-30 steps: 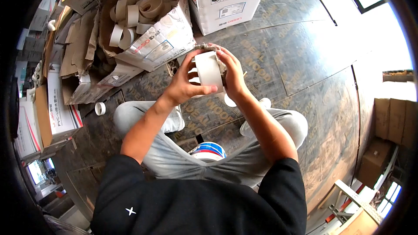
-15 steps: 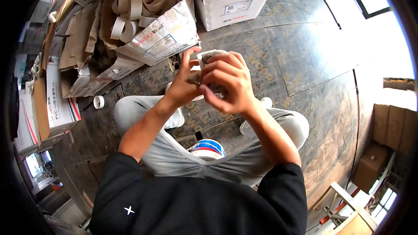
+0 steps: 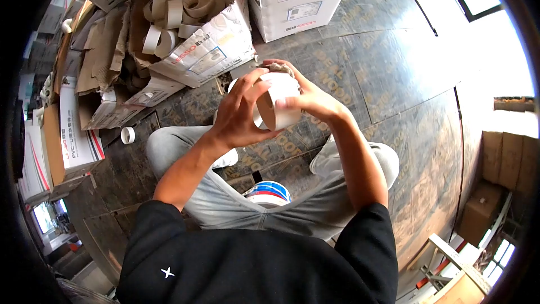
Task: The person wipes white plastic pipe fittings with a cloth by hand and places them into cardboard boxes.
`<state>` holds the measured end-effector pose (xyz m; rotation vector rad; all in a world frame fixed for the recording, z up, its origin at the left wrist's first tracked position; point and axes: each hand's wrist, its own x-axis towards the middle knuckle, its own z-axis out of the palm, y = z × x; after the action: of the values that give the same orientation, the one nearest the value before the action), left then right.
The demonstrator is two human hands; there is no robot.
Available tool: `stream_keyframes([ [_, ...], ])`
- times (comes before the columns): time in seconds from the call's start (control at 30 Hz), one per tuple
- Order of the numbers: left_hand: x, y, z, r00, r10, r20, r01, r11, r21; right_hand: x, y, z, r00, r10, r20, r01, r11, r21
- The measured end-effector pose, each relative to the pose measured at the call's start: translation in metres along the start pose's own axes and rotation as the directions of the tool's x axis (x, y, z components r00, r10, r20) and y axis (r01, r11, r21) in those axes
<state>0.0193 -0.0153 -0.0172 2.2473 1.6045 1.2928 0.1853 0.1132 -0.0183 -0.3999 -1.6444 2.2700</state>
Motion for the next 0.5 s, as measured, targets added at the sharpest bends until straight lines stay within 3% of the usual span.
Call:
stream_keyframes([
  [0.07,0.000,-0.003,0.001,1.000,0.020,-0.018,-0.020,1.000,0.007,-0.003,-0.015,0.008,0.999,0.051,-0.017,-0.052,0.997,-0.050],
  [0.17,0.001,-0.002,0.003,0.997,-0.041,-0.063,0.038,0.998,-0.043,-0.003,-0.015,0.018,0.984,0.023,-0.175,-0.044,0.992,-0.119],
  [0.27,0.004,0.006,0.003,0.991,-0.132,0.014,0.132,0.991,-0.006,0.000,0.002,0.013,0.961,-0.008,-0.277,-0.003,0.999,-0.042],
  [0.33,-0.002,0.008,0.009,0.839,-0.491,0.235,0.541,0.799,-0.262,0.003,0.003,0.012,0.931,0.005,-0.366,0.055,0.986,0.154],
  [0.37,-0.003,0.008,0.015,0.834,-0.462,0.301,0.542,0.785,-0.300,0.005,0.003,0.011,0.927,0.000,-0.375,0.066,0.985,0.162],
  [0.4,-0.003,0.009,0.025,0.914,-0.367,0.175,0.405,0.857,-0.319,0.008,0.003,0.010,0.923,-0.010,-0.384,0.081,0.982,0.170],
  [0.47,-0.004,0.006,0.034,0.884,-0.439,0.158,0.453,0.726,-0.517,0.009,0.020,-0.002,0.933,0.015,-0.359,0.053,0.982,0.179],
  [0.5,-0.005,0.005,0.036,0.821,-0.524,0.227,0.551,0.625,-0.553,0.004,0.014,0.004,0.929,0.034,-0.368,0.031,0.985,0.168],
])
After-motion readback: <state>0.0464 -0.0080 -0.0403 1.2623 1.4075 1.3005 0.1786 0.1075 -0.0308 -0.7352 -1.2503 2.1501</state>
